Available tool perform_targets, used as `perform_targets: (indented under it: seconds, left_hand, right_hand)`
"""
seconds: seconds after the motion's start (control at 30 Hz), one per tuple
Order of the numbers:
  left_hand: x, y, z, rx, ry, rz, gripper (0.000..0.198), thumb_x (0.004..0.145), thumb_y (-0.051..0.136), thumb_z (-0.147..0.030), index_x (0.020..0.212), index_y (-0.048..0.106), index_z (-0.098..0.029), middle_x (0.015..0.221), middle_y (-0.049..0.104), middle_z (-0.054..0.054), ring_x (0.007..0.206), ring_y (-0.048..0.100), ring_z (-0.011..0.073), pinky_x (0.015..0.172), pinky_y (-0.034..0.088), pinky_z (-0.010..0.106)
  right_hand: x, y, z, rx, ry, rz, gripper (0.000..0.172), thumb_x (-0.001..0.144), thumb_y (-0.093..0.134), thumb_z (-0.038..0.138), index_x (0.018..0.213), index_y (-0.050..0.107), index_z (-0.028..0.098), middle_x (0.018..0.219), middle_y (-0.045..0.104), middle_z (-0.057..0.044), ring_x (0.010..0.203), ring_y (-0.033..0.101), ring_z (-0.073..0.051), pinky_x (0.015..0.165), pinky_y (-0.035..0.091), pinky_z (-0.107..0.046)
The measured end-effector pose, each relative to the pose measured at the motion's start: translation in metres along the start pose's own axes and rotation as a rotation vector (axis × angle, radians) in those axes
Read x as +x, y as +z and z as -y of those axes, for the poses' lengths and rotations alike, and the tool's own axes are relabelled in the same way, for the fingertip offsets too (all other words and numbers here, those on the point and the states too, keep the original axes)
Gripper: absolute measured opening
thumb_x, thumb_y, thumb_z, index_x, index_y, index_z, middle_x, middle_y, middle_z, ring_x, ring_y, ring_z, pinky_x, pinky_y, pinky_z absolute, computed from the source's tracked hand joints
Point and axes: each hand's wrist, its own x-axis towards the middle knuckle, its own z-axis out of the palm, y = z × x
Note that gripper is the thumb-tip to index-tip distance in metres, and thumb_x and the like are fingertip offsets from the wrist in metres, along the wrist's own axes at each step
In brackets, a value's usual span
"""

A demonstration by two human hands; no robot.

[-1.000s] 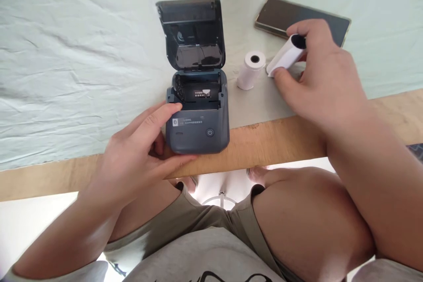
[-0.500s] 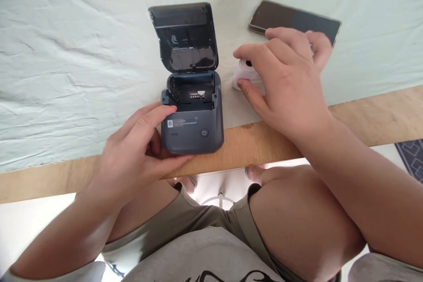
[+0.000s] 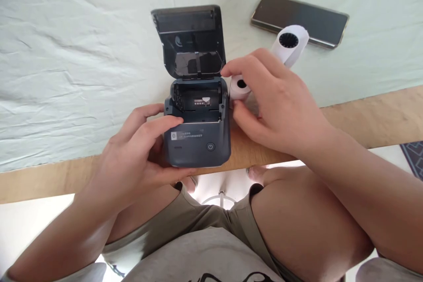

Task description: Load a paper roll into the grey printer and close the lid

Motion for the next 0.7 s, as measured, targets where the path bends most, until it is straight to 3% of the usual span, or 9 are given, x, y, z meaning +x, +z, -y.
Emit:
perform_targets:
  seconds: [0.13,0.3,0.43,0.6,0.7]
  left_hand:
    - [0.004,-0.002,0.0,0.057,0.029,0.038,0.075,0.085,0.111,-0.047,0.147,0.072,-0.033,0.159,0.072,0.008,0.093,0.083,0.0186,0.071,0.063,0.029]
    - [0.003,-0.004,0.002,0.058,0.072,0.051,0.076,0.091,0.107,-0.046,0.153,0.064,-0.034,0.161,0.069,0.009,0.091,0.08,0.0177,0.071,0.062,0.029]
    - [0.002,-0.003,0.002,0.07,0.085,0.048,0.083,0.086,0.111,-0.042,0.153,0.061,-0.035,0.16,0.069,0.009,0.084,0.079,0.0158,0.07,0.063,0.03]
    - [0.003,0.0,0.003,0.083,0.097,0.026,0.099,0.082,0.112,-0.056,0.16,0.058,-0.027,0.159,0.072,0.016,0.102,0.086,0.0265,0.078,0.069,0.036]
    - [0.003,0.0,0.003,0.089,0.098,0.031,0.096,0.085,0.11,-0.057,0.16,0.061,-0.026,0.159,0.072,0.016,0.099,0.086,0.027,0.075,0.07,0.037]
  right_hand:
    - [-0.001,0.002,-0.006,0.038,-0.024,0.07,0.037,0.11,0.058,0.027,0.146,0.063,0.025,0.13,0.071,-0.009,0.111,0.076,-0.019,0.085,0.068,-0.035]
    - [-0.001,0.0,-0.003,0.049,0.041,0.037,0.043,0.104,0.059,0.022,0.146,0.065,0.029,0.123,0.069,-0.006,0.103,0.071,-0.017,0.082,0.066,-0.036]
    - [-0.001,0.001,-0.004,0.067,0.065,0.054,0.046,0.099,0.059,0.02,0.144,0.062,0.027,0.121,0.07,-0.006,0.103,0.07,-0.019,0.082,0.064,-0.039]
    - [-0.001,0.001,-0.013,0.077,0.045,0.096,0.041,0.103,0.061,0.027,0.143,0.063,0.028,0.122,0.07,-0.006,0.1,0.068,-0.019,0.079,0.061,-0.039]
    - [-0.002,0.002,-0.015,0.113,0.051,0.121,0.041,0.106,0.063,0.032,0.147,0.063,0.029,0.127,0.07,-0.007,0.106,0.07,-0.02,0.082,0.064,-0.039]
